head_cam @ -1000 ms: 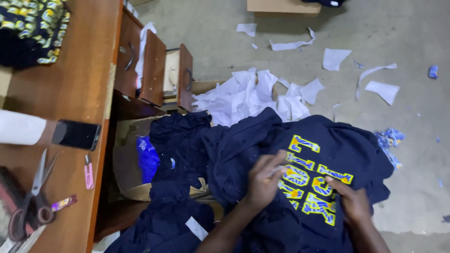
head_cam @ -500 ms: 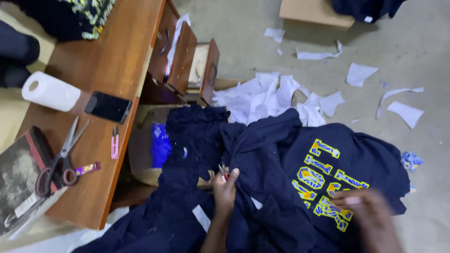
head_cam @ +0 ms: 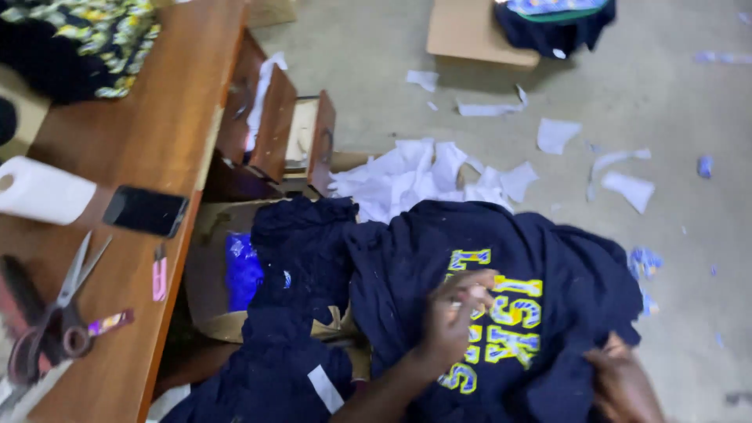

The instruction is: Manually removing white embroidery stabilizer backing from the inside of a navy blue sweatshirt logo using fingers.

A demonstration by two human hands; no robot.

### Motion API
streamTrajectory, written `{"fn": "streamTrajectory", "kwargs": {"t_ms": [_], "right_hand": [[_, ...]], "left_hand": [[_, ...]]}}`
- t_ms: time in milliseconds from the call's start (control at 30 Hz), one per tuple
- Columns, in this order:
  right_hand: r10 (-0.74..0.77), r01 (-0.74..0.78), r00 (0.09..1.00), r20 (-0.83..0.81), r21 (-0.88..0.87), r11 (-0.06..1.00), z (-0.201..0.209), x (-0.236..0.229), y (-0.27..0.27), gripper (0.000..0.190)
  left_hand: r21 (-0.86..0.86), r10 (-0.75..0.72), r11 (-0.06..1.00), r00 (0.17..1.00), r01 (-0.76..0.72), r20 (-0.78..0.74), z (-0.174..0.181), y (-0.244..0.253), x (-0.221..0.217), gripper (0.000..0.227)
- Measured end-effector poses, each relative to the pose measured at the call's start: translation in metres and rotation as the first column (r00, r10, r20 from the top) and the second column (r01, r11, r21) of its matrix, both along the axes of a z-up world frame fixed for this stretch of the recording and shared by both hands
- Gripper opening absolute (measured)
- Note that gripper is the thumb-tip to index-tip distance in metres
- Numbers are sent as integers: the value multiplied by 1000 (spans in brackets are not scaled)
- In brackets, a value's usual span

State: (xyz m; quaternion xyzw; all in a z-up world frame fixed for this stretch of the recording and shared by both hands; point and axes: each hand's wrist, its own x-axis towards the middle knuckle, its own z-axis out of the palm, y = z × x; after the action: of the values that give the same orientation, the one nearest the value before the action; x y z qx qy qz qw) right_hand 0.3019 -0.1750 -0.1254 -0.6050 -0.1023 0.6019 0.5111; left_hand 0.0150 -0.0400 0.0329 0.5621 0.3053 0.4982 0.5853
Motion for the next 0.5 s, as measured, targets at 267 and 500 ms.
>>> {"fn": "streamTrajectory", "kwargs": {"t_ms": [267, 500], "right_hand": [[98, -89, 905, 414, -41, 995, 115, -19, 27, 23], [463, -374, 773, 435, -276, 885, 56, -45, 38, 62]], "left_hand": [[140, -662, 627, 619, 766, -422, -94, -84, -35, 38], [12, -954, 298, 298, 955, -40, -130, -95, -3, 46]]}}
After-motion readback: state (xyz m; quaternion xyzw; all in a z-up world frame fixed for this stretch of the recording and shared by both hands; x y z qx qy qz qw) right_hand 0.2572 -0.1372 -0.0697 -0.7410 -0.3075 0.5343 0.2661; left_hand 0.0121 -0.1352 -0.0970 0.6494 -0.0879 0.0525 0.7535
